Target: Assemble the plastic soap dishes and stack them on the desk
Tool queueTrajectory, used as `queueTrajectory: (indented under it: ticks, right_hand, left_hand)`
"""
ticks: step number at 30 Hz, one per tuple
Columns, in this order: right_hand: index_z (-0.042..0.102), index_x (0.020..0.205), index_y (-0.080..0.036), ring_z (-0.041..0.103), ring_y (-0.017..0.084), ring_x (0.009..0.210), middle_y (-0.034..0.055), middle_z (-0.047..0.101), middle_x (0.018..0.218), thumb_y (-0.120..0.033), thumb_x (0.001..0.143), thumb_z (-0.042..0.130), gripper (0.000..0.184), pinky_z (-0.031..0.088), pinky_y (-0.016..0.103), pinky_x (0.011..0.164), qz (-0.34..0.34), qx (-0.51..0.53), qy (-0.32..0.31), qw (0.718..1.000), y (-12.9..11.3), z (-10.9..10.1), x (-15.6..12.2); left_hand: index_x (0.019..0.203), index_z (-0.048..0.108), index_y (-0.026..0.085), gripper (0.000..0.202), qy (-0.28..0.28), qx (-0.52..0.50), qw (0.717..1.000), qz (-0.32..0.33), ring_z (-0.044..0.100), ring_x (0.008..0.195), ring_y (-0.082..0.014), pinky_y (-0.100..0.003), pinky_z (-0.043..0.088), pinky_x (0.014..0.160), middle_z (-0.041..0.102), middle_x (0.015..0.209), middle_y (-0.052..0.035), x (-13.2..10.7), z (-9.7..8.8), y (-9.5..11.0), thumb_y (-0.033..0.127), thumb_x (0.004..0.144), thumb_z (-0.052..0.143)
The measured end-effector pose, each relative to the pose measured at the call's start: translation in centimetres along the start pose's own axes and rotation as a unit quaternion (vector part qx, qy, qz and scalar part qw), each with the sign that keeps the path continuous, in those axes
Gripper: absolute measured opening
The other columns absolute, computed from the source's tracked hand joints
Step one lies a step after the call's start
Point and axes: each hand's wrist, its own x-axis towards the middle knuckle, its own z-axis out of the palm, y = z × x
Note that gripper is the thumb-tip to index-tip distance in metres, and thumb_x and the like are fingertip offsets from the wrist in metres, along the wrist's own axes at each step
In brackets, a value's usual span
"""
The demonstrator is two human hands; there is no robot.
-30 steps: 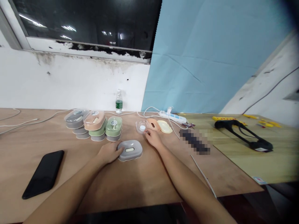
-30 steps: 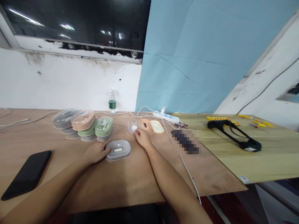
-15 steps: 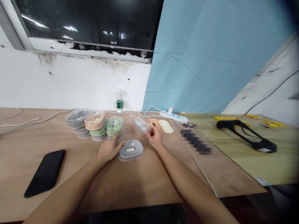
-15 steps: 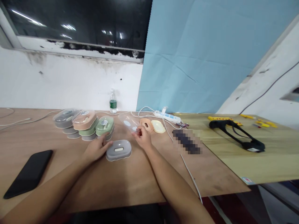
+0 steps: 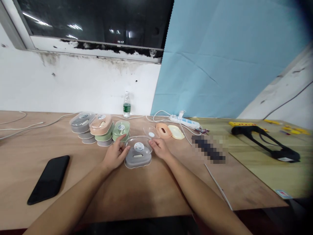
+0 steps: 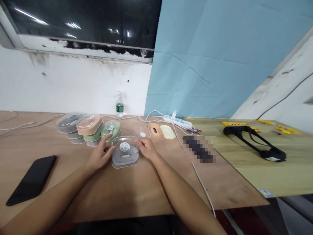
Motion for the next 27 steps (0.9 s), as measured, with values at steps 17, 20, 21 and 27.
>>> queueTrajectory:
  ticks: [17, 20, 21, 27]
  right_hand:
    - [0.04, 0.052, -0.017, 0.032, 0.007, 0.05, -0.0059, 0.032, 0.051, -0.055, 0.085, 0.047, 0.051, 0.019, 0.023, 0.048, 0.042, -0.058, -0.172, 0.982, 2.1, -0.3, 0.4]
    - [0.04, 0.052, -0.017, 0.032, 0.007, 0.05, -0.0062, 0.033, 0.051, -0.05, 0.084, 0.051, 0.047, 0.02, 0.022, 0.048, 0.025, -0.061, -0.156, 0.985, 2.5, -0.4, 0.4]
    - [0.04, 0.052, -0.017, 0.032, 0.007, 0.05, -0.0062, 0.034, 0.051, -0.048, 0.083, 0.053, 0.045, 0.021, 0.022, 0.048, 0.022, -0.063, -0.151, 0.986, 2.6, -0.4, 0.4]
    - [0.041, 0.053, -0.018, 0.033, 0.008, 0.05, -0.0063, 0.035, 0.05, -0.048, 0.082, 0.054, 0.044, 0.021, 0.022, 0.049, 0.01, -0.065, -0.149, 0.987, 2.8, -0.4, 0.3]
  left_hand:
    - [0.114, 0.058, 0.022, 0.048, -0.161, 0.117, 0.979, -0.036, 0.062, 0.074, -0.0199, -0.027, 0.04, 0.064, 0.068, 0.081, -0.003, 0.3, 0.3, 0.0, 0.058, 0.089, 0.04]
    - [0.12, 0.056, 0.021, 0.054, -0.154, 0.108, 0.982, -0.029, 0.062, 0.073, -0.0199, -0.028, 0.04, 0.064, 0.067, 0.079, -0.0027, 0.3, 0.4, 0.1, 0.06, 0.086, 0.045]
    - [0.12, 0.056, 0.02, 0.055, -0.152, 0.105, 0.982, -0.03, 0.061, 0.072, -0.0197, -0.028, 0.04, 0.064, 0.067, 0.079, -0.0026, 0.2, 0.4, 0.1, 0.061, 0.084, 0.047]
    - [0.117, 0.058, 0.021, 0.055, -0.159, 0.098, 0.982, -0.034, 0.059, 0.07, -0.0181, -0.027, 0.04, 0.062, 0.065, 0.077, -0.0015, 0.2, 0.3, 0.4, 0.062, 0.082, 0.05]
